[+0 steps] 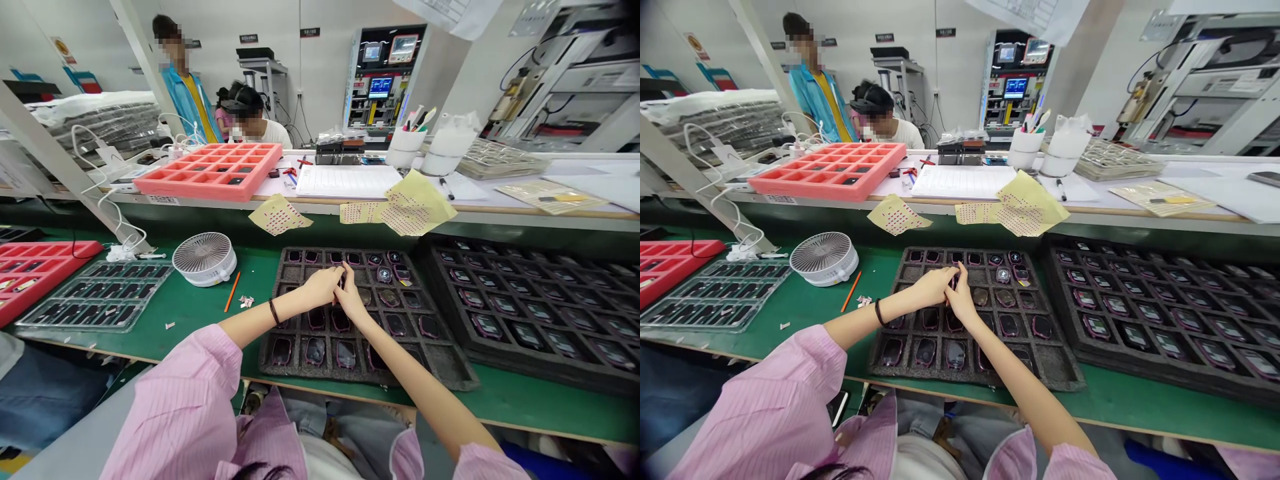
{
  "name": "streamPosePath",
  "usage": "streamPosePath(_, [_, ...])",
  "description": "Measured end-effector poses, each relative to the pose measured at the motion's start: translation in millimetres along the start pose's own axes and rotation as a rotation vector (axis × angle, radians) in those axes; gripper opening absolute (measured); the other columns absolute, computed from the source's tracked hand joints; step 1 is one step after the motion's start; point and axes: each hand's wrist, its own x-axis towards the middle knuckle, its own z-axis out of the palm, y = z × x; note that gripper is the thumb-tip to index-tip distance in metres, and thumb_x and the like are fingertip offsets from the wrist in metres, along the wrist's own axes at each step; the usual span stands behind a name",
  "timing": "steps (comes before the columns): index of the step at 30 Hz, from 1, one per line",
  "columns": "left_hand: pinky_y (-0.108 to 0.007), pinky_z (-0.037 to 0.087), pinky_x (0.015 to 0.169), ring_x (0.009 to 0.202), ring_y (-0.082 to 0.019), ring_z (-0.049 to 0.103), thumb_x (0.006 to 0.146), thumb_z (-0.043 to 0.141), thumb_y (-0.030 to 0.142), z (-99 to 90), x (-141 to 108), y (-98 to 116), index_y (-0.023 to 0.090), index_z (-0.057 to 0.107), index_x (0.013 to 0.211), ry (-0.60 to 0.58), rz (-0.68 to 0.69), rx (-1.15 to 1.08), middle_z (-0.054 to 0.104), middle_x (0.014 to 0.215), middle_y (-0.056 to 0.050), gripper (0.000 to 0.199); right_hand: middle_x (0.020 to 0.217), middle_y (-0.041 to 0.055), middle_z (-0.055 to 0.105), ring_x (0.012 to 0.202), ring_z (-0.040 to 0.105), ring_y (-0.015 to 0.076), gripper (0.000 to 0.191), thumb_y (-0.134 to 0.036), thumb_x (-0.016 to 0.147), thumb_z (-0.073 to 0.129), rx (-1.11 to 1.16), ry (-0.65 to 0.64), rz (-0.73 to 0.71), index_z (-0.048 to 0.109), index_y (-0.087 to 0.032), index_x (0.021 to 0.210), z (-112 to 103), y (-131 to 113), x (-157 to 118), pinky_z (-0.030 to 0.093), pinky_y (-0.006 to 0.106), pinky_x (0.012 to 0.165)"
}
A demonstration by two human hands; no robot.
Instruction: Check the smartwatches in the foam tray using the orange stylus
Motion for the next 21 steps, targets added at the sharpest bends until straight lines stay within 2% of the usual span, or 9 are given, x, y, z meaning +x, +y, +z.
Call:
streamPosePath(1, [-0.037,0.052,0.083,0.102,-0.032,0.065,0.062,0.068,0.002,4.1,6,2,0.006,0.051,0.124,0.004,0.02,-0.008,0.066,0.113,-0.02,0.064,0.126,0.011,0.057,0.094,0.063,0.024,0.077,-0.026,0.061,0.074,-0.038,0.017,-0.037,0.046,-0.023,0.133,-8,-1,3,0.055,0.039,0.075])
streamPosePath(3, [-0.037,0.052,0.083,0.101,-0.031,0.066,0.067,0.067,0.007,11.7,16,5,0.007,0.054,0.122,0.015,0.06,-0.018,0.068,0.111,-0.018,0.057,0.136,0.0098,0.052,0.121,0.051,0.0278,0.071,-0.028,0.061,0.075,-0.109,0.036,-0.094,0.052,-0.024,0.128,-27,-6,7,0.048,0.046,0.095])
streamPosePath(5, [-0.037,0.051,0.086,0.104,-0.03,0.065,0.07,0.069,0.017,17.5,26,5,0.01,0.055,0.121,0.044,0.114,-0.049,0.068,0.114,-0.016,0.053,0.132,0.0075,0.054,0.128,0.045,0.0272,0.064,-0.03,0.061,0.077,-0.126,0.008,-0.083,0.057,-0.024,0.122,-48,-16,9,0.042,0.048,0.103])
streamPosePath(8, [-0.037,0.049,0.094,0.108,-0.027,0.063,0.072,0.073,0.03,23.4,39,3,0.015,0.057,0.121,0.145,0.22,-0.183,0.066,0.119,-0.012,0.054,0.111,0.0057,0.064,0.107,0.06,0.0252,0.055,-0.035,0.066,0.076,-0.017,-0.127,0.053,0.061,-0.025,0.117,-77,-34,10,0.052,0.048,0.089])
streamPosePath(10, [-0.038,0.048,0.096,0.108,-0.026,0.063,0.07,0.074,0.03,26.9,46,3,0.017,0.058,0.121,0.208,0.269,-0.269,0.066,0.12,-0.011,0.054,0.103,0.0048,0.067,0.094,0.065,0.0224,0.046,-0.037,0.07,0.074,0.048,-0.185,0.103,0.064,-0.025,0.113,-90,-41,11,0.058,0.044,0.078])
streamPosePath(14, [-0.041,0.048,0.096,0.109,-0.027,0.06,0.068,0.075,0.026,38.1,57,5,0.018,0.058,0.123,0.27,0.277,-0.294,0.066,0.121,-0.011,0.058,0.092,0.0016,0.069,0.082,0.066,0.0186,0.038,-0.039,0.075,0.069,-0.037,-0.128,0.067,0.067,-0.024,0.11,-99,-37,18,0.06,0.039,0.072])
streamPosePath(17, [-0.041,0.049,0.097,0.109,-0.026,0.061,0.069,0.076,0.029,49.9,62,5,0.019,0.057,0.124,0.313,0.259,-0.311,0.065,0.122,-0.01,0.059,0.083,0.0007,0.069,0.082,0.066,0.0198,0.04,-0.039,0.076,0.067,-0.105,-0.114,0.055,0.066,-0.023,0.113,-100,-31,25,0.059,0.039,0.074])
streamPosePath(21, [-0.04,0.049,0.096,0.107,-0.024,0.063,0.069,0.076,0.028,61.2,65,1,0.019,0.057,0.123,0.397,0.273,-0.36,0.066,0.121,-0.009,0.058,0.092,0.0036,0.072,0.093,0.066,0.0234,0.041,-0.037,0.077,0.068,-0.128,-0.163,0.078,0.067,-0.022,0.114,-105,-35,30,0.058,0.039,0.078])
